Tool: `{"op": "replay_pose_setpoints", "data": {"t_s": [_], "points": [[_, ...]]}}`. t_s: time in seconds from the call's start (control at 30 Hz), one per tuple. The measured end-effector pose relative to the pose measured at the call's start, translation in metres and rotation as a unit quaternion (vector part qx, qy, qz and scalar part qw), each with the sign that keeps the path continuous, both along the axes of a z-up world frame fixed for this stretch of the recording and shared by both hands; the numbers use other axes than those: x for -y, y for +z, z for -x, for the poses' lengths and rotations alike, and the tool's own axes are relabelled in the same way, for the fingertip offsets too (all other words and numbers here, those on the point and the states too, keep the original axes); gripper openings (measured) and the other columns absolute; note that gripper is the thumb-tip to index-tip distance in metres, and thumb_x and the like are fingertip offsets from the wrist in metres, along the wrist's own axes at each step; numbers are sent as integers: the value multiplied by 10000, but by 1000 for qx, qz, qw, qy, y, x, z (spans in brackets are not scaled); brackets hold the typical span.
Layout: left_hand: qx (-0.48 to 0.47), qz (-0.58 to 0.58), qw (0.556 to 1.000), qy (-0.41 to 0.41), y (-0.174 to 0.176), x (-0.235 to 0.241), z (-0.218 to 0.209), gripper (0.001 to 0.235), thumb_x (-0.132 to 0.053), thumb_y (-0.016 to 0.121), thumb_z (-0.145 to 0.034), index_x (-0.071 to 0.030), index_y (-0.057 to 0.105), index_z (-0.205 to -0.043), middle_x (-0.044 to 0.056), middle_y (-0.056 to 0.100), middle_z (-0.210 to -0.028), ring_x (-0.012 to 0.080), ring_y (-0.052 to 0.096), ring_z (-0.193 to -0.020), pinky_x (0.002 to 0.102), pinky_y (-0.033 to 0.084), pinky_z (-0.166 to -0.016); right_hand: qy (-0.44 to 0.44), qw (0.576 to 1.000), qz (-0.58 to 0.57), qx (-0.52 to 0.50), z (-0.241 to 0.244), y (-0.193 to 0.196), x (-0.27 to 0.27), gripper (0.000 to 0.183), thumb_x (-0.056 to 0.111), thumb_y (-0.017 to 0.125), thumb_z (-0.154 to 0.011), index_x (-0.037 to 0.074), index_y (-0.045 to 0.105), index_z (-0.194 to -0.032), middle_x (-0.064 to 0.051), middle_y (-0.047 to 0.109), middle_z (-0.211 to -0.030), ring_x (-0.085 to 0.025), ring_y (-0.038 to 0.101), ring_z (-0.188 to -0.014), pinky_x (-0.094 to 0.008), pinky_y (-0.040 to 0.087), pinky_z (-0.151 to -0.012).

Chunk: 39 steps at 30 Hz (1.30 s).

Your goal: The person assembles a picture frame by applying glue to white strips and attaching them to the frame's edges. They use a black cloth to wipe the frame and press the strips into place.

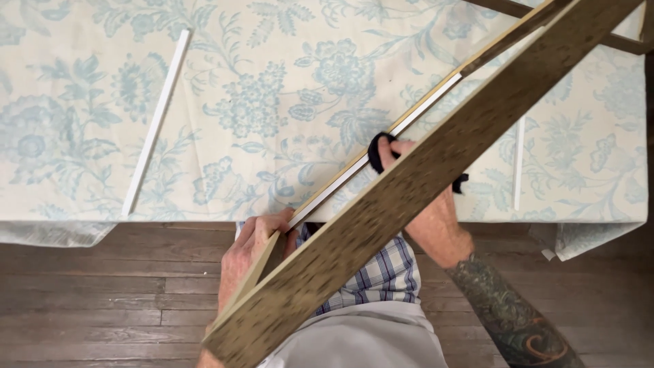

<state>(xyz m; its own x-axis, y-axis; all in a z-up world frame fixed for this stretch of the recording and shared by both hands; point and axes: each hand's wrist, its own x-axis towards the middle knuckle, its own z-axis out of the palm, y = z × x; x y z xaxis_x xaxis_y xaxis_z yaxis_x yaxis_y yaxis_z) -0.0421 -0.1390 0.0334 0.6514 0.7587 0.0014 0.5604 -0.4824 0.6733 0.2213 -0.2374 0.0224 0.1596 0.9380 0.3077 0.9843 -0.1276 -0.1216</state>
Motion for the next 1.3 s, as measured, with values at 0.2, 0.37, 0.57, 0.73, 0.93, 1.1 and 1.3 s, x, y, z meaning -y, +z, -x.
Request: {"op": "replay_pose_setpoints", "data": {"t_s": [0.2,0.37,0.57,0.73,0.93,1.1,1.3], "points": [[42,-27,998,-32,2,-2,-1,233,-140,675,-963,-88,482,-1083,24,728,-1026,209,682,-920,423,564,-451,34,998,37,46,46,15,-3,509,211,467,-1061,-29,467,-1509,-190,569,-1296,-336,567,-1128,-503,479,-1005],[64,-51,995,-48,0,-2,0,198,-86,638,-978,-82,485,-1103,25,710,-1032,249,639,-892,427,546,-528,60,993,48,92,73,22,-2,483,217,479,-1062,-3,490,-1493,-156,582,-1295,-302,595,-1118,-458,503,-933],[68,-42,995,-51,-1,-2,0,160,-87,606,-998,-90,462,-1070,67,750,-1146,281,642,-899,440,558,-591,95,981,61,158,102,26,-2,446,225,497,-1064,36,525,-1467,-104,602,-1294,-250,637,-1102,-389,539,-826],[17,15,999,-41,6,0,1,213,-119,609,-930,-125,472,-1092,45,589,-1166,231,630,-976,410,561,-553,115,982,84,123,113,-17,2,476,254,530,-1060,45,506,-1487,-104,598,-1294,-244,636,-1089,-374,563,-787],[-9,35,998,-49,14,-1,4,245,-208,611,-913,-137,429,-1061,37,543,-1051,246,595,-916,467,493,-539,124,989,81,3,98,11,-3,492,296,503,-1065,61,492,-1498,-144,527,-1263,-326,563,-1012,-451,495,-819],[-46,62,997,-27,9,-3,1,165,-221,554,-988,-146,428,-1065,23,599,-1060,181,636,-884,427,587,-571,75,995,24,63,47,-19,11,574,168,733,-960,116,545,-1500,-163,636,-1234,-273,619,-1095,-471,508,-930],[-85,80,993,-25,7,-3,3,319,-259,642,-878,-170,405,-1072,19,550,-998,208,559,-901,465,530,-568,34,997,45,56,8,-2,8,619,33,688,-950,64,485,-1534,-210,623,-1299,-341,654,-1117,-504,590,-872]]}}
